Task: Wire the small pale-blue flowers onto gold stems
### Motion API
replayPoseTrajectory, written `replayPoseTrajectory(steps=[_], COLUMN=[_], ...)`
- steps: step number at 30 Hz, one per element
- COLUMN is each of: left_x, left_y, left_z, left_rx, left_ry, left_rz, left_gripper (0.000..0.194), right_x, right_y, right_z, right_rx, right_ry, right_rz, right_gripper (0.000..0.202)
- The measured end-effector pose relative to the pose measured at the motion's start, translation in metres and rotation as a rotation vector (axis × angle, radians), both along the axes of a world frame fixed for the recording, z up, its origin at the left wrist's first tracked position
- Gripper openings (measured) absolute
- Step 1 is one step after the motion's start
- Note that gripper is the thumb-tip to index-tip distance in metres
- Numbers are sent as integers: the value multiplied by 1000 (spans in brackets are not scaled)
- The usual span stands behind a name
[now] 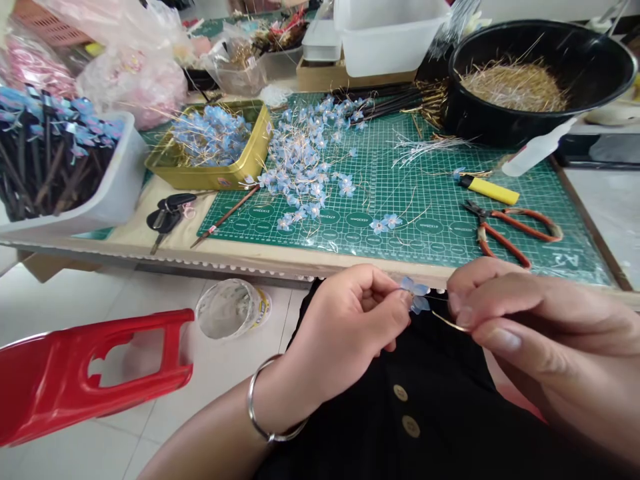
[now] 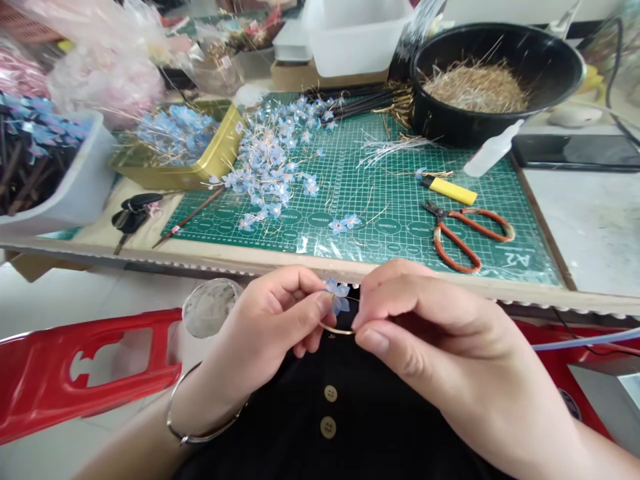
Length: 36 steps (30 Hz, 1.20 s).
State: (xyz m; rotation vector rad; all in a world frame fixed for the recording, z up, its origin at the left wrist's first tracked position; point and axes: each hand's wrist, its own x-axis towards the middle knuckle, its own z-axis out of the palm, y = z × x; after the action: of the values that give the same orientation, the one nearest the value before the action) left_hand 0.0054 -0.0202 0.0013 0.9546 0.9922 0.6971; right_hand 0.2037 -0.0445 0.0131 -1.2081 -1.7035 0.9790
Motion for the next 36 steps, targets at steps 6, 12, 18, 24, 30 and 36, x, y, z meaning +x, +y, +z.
replayPoseTrajectory(steps=[6,12,18,24,30,36], left_x=[-3,-5,-3,-2,-2,-2], left_y=[-5,-5,-5,-9,-9,-9], left_z=[2,7,9,11,11,10], left_rx=[130,339,392,465,491,536], left_ry=[59,184,259,336,379,422], left_rz=[-10,17,28,26,24,21], left_gripper=[16,10,10,11,11,11], right_x=[-9,-10,-9,-10,-10,-9], right_y=[4,4,5,6,6,5], right_z=[1,2,5,4,5,2], right_rx=[0,-37,-37,-67,-107,-103], right_ry=[-143,-154,-137,-122,-76,-78], right_rz=[-104,-108,-77,-49,-32,-60], right_gripper=[23,25,21,24,23,24])
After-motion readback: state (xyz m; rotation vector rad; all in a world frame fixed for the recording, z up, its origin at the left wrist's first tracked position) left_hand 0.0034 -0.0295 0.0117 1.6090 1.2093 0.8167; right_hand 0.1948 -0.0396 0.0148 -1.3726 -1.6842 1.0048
